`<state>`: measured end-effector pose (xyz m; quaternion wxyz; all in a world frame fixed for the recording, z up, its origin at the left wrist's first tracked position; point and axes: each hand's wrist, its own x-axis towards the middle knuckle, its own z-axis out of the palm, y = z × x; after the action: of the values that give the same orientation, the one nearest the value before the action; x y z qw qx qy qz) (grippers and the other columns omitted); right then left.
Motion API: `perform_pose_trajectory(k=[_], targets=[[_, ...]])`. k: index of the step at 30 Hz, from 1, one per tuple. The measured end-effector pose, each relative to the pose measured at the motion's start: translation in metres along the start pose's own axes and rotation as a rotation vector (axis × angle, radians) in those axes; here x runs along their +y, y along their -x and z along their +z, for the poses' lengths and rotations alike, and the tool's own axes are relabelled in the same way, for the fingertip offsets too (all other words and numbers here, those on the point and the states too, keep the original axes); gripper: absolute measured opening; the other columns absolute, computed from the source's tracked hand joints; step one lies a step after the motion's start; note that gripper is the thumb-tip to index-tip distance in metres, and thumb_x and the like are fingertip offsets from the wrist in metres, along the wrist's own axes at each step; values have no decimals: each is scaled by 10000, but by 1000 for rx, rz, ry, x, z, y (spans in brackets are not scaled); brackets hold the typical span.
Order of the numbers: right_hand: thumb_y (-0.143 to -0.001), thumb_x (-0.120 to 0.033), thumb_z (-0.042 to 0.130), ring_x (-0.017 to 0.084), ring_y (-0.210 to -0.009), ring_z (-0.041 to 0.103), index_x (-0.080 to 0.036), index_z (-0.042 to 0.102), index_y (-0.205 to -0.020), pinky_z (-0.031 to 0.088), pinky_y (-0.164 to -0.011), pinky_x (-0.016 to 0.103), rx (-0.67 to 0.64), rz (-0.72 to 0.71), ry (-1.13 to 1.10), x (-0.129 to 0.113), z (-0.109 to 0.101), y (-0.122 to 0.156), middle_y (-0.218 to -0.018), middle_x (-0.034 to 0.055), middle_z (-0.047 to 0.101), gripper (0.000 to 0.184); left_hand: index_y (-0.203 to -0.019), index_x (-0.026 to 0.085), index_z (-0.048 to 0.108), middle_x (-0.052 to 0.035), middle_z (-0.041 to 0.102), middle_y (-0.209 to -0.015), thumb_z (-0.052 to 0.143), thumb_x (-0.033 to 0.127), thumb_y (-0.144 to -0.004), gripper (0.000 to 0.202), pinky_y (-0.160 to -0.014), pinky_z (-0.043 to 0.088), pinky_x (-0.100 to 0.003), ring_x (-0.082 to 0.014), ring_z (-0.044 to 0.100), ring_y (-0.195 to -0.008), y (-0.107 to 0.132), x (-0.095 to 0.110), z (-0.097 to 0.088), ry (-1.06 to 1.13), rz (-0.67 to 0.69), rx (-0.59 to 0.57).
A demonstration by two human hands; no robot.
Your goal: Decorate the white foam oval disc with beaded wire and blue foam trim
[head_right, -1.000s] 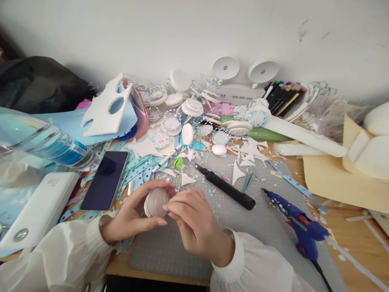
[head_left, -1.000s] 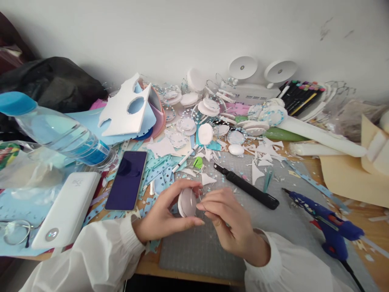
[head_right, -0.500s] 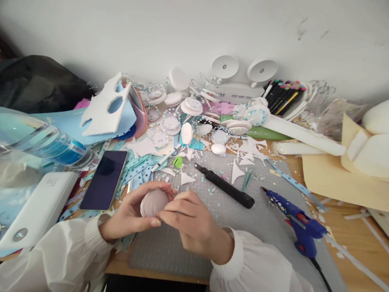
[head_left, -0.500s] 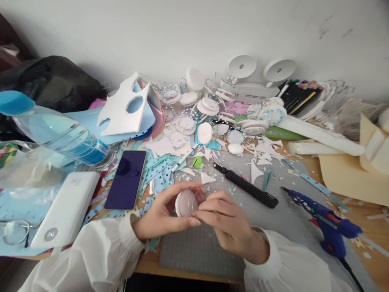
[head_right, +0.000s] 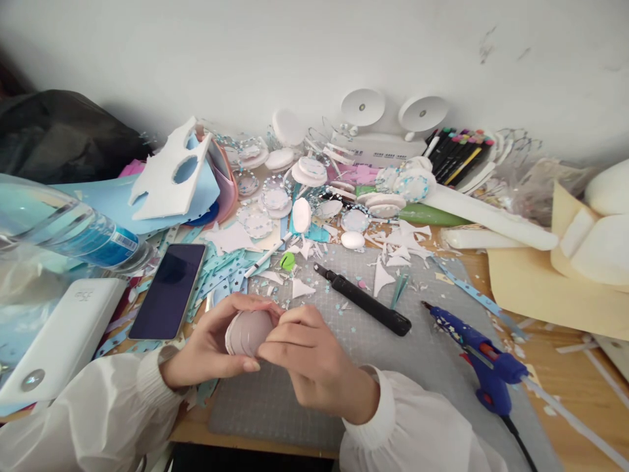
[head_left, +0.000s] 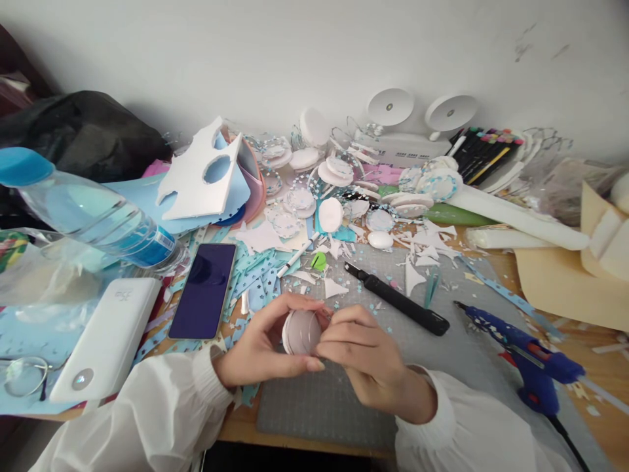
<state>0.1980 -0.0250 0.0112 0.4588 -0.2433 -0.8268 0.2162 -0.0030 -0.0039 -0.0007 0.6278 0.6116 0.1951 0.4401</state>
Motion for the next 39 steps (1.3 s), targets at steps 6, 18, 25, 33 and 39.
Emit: perform_pose_trajectory(k=[6, 18, 25, 33, 39], targets=[[-883, -16, 476, 186, -840, 551, -158, 652, -971, 526, -786, 350, -28, -3, -22, 0, -1, -1, -817, 59, 688, 243, -1251, 254, 615, -91, 658, -1207, 865, 143, -686, 627, -992, 500, -383, -244, 628, -1127, 0, -1, -1, -28, 15, -1], [-853, 8, 481, 184, -836, 534, -158, 641, -955, 519, -793, 348, -39, 8, -14, -1, -1, -1, -805, 55, 671, 252, -1269, 260, 624, -94, 663, -1219, 863, 189, -700, 621, -1011, 492, -383, -251, 613, -1153, -1, 1, -1, -72, 27, -7], [-873, -22, 473, 189, -829, 540, -176, 630, -977, 522, -765, 359, -40, 33, -2, -2, -1, -1, -814, 54, 669, 243, -1260, 243, 601, -104, 621, -1236, 837, 177, -723, 590, -1020, 486, -397, -264, 599, -1169, -1, 2, -1, -94, -6, -8], [-919, -89, 491, 189, -835, 540, -169, 618, -983, 510, -776, 361, -36, 52, -3, -4, 0, -2, -829, 57, 668, 163, -1253, 236, 544, -94, 571, -1227, 830, 162, -706, 621, -1003, 469, -389, -255, 569, -1162, -2, -3, 2, -48, -49, -35], [-925, -149, 513, 190, -820, 563, -175, 635, -979, 505, -766, 364, -50, 35, 56, -5, -4, -7, -819, 52, 670, 136, -1226, 229, 526, -107, 559, -1244, 831, 217, -708, 602, -1037, 434, -429, -279, 548, -1192, -1, -7, -3, -185, -70, -48]])
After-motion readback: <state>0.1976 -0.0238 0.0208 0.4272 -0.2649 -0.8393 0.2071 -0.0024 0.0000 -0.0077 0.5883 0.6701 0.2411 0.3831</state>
